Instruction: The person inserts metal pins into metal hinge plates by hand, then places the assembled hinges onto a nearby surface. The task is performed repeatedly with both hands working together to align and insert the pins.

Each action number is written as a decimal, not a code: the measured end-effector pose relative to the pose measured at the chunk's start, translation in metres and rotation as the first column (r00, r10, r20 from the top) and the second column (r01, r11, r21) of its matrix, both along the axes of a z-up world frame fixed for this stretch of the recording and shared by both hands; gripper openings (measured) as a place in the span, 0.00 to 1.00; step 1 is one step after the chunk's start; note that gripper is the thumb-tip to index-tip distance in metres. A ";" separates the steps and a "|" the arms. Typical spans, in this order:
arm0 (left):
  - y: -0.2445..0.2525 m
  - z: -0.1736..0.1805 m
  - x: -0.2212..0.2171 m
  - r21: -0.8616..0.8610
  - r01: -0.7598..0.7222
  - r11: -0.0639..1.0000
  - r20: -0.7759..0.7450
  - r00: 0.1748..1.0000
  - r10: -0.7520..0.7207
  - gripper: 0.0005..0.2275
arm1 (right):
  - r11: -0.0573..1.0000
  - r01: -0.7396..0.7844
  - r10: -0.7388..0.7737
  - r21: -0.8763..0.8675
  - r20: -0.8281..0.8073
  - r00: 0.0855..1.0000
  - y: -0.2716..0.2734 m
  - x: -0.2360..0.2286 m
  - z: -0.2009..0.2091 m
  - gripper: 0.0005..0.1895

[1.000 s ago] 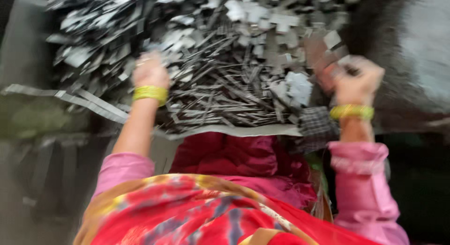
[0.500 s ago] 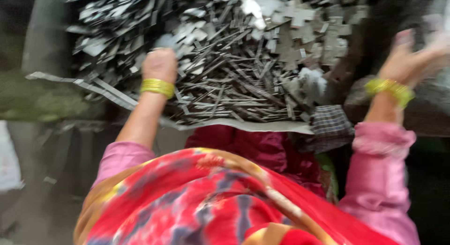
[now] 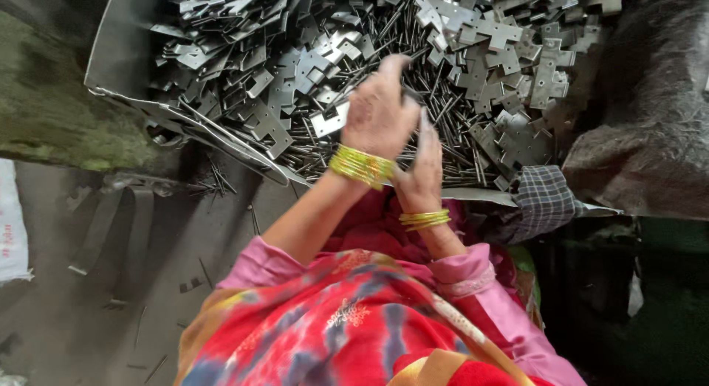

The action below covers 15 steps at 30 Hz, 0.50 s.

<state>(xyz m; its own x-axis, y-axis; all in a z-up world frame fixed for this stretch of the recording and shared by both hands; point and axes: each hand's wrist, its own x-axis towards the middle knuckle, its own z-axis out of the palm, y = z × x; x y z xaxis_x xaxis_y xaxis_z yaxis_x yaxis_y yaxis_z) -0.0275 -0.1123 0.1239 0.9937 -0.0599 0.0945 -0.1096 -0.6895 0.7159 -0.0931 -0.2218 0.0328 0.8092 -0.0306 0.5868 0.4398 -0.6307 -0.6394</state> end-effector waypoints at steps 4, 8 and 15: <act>-0.003 0.002 -0.009 -0.370 0.012 0.929 -0.147 0.986 -0.071 0.24 | 0.961 0.036 0.059 0.273 -0.330 0.942 -0.019 0.032 -0.032 0.16; 0.021 -0.022 0.007 -0.499 -0.048 0.865 -0.042 0.999 0.031 0.22 | 0.802 0.010 0.097 0.597 -0.148 0.984 -0.052 0.100 -0.076 0.13; 0.072 -0.085 0.010 -0.444 -0.258 0.858 -0.100 0.966 0.239 0.15 | 0.782 -0.003 0.277 0.623 -0.343 0.897 -0.066 0.162 -0.072 0.11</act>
